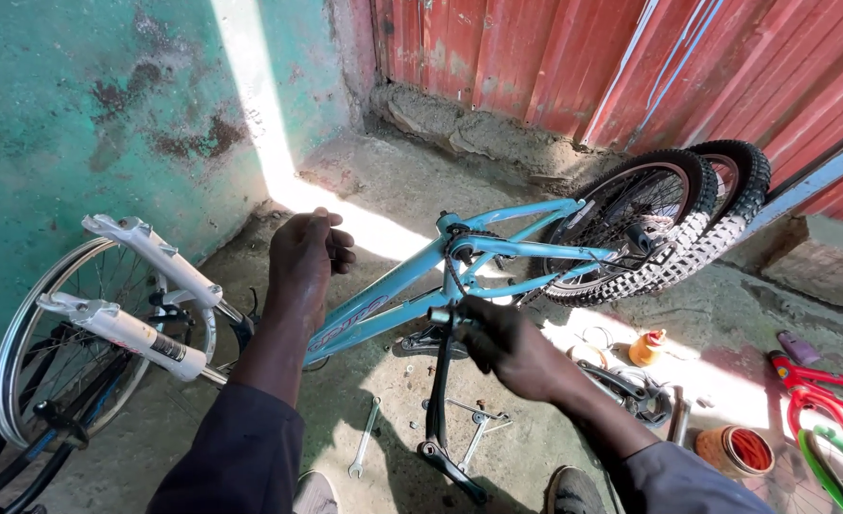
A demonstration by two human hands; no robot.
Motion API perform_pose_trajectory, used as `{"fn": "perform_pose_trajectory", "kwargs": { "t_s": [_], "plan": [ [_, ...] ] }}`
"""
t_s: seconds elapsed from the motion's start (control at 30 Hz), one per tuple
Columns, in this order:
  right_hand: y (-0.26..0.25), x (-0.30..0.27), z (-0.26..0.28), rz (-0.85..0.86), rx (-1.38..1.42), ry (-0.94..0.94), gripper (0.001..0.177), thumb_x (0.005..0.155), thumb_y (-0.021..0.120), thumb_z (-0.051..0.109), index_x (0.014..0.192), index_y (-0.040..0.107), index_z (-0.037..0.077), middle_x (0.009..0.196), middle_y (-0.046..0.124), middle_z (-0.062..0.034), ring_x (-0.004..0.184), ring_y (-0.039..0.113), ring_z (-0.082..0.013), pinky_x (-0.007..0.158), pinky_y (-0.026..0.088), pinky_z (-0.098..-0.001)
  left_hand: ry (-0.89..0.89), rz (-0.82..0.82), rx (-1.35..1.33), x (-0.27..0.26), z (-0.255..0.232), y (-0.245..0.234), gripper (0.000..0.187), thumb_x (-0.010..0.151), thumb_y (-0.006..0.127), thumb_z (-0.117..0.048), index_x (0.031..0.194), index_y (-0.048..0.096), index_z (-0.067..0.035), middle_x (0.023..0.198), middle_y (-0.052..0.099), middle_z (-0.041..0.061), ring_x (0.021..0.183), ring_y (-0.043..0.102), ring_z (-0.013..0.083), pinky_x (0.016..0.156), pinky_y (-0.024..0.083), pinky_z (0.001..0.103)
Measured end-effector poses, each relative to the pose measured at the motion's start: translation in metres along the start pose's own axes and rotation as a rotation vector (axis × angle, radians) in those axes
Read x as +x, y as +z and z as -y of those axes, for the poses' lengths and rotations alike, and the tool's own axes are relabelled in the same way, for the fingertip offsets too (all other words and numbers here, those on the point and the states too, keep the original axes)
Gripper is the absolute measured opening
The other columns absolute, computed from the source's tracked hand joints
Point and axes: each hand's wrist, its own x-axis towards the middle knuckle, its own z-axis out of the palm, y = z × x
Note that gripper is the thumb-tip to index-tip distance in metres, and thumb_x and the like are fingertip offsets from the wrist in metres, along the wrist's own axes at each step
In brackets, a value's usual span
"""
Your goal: The person works on the bottom bracket area of a light blue bicycle frame, using hands to manipulate the chain and crankset components. They use a wrench to tighten bolts and a rag to wipe grease from the frame and parts.
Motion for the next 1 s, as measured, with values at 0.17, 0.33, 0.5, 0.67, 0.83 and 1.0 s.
{"fn": "perform_pose_trajectory", "kwargs": {
  "t_s": [0.17,0.33,0.5,0.67,0.83,1.0],
  "plan": [
    [-0.013,0.012,-0.029,-0.116,-0.872,-0.527,0.014,0.101,0.057,0.023,0.105,0.061,0.010,0.059,0.060,-0.0140,0.052,0.067,-0.0299,0.051,0.051,-0.0373,-0.008,0.060,0.048,0.002,0.011,0.004,0.026,0.106,0.052,-0.027,0.102,0.066,-0.004,0.075,0.068,0.012,0.062,0.066,0.0179,0.055,0.050,0.026],
    [0.008,-0.002,-0.015,-0.021,-0.815,-0.397,0.021,0.105,0.048,0.024,0.093,0.058,0.009,0.056,0.048,-0.0043,0.047,0.046,-0.0206,0.049,0.042,-0.0324,0.011,0.081,0.092,-0.002,0.005,0.013,0.027,0.105,0.053,-0.027,0.103,0.065,-0.003,0.075,0.068,0.013,0.062,0.066,0.0174,0.056,0.051,0.026],
    [-0.005,0.010,-0.015,-0.271,-0.007,0.035,0.036,0.104,0.047,0.023,0.099,0.071,-0.003,0.053,0.068,-0.0134,0.055,0.070,-0.0266,0.066,0.057,-0.0383,0.017,0.075,0.123,-0.005,0.010,0.016,0.026,0.104,0.053,-0.024,0.103,0.065,-0.001,0.075,0.068,0.011,0.063,0.065,0.0163,0.056,0.051,0.025],
    [-0.006,0.007,-0.023,-0.153,-0.481,0.129,0.039,0.097,0.045,0.038,0.087,0.071,0.011,0.051,0.071,-0.0024,0.062,0.076,-0.0269,0.070,0.058,-0.0399,0.051,0.120,0.233,0.005,0.031,0.021,0.025,0.102,0.059,-0.026,0.100,0.067,-0.003,0.073,0.071,0.013,0.062,0.070,0.0170,0.054,0.056,0.025],
    [-0.015,0.020,-0.046,-0.339,-0.459,0.251,0.038,0.098,0.045,0.034,0.090,0.070,0.006,0.051,0.068,-0.0079,0.070,0.075,-0.0361,0.076,0.055,-0.0508,0.053,0.129,0.296,-0.012,0.021,0.022,0.027,0.105,0.052,-0.024,0.104,0.066,-0.002,0.079,0.071,0.012,0.068,0.069,0.0154,0.059,0.056,0.024],
    [-0.016,0.016,-0.028,-0.293,-0.501,0.237,0.045,0.099,0.042,0.040,0.087,0.072,0.010,0.054,0.071,-0.0073,0.070,0.075,-0.0371,0.076,0.055,-0.0507,0.036,0.181,0.306,-0.016,0.038,0.027,0.033,0.108,0.046,-0.027,0.108,0.067,-0.002,0.087,0.073,0.012,0.077,0.069,0.0140,0.066,0.056,0.024]
  ]
}}
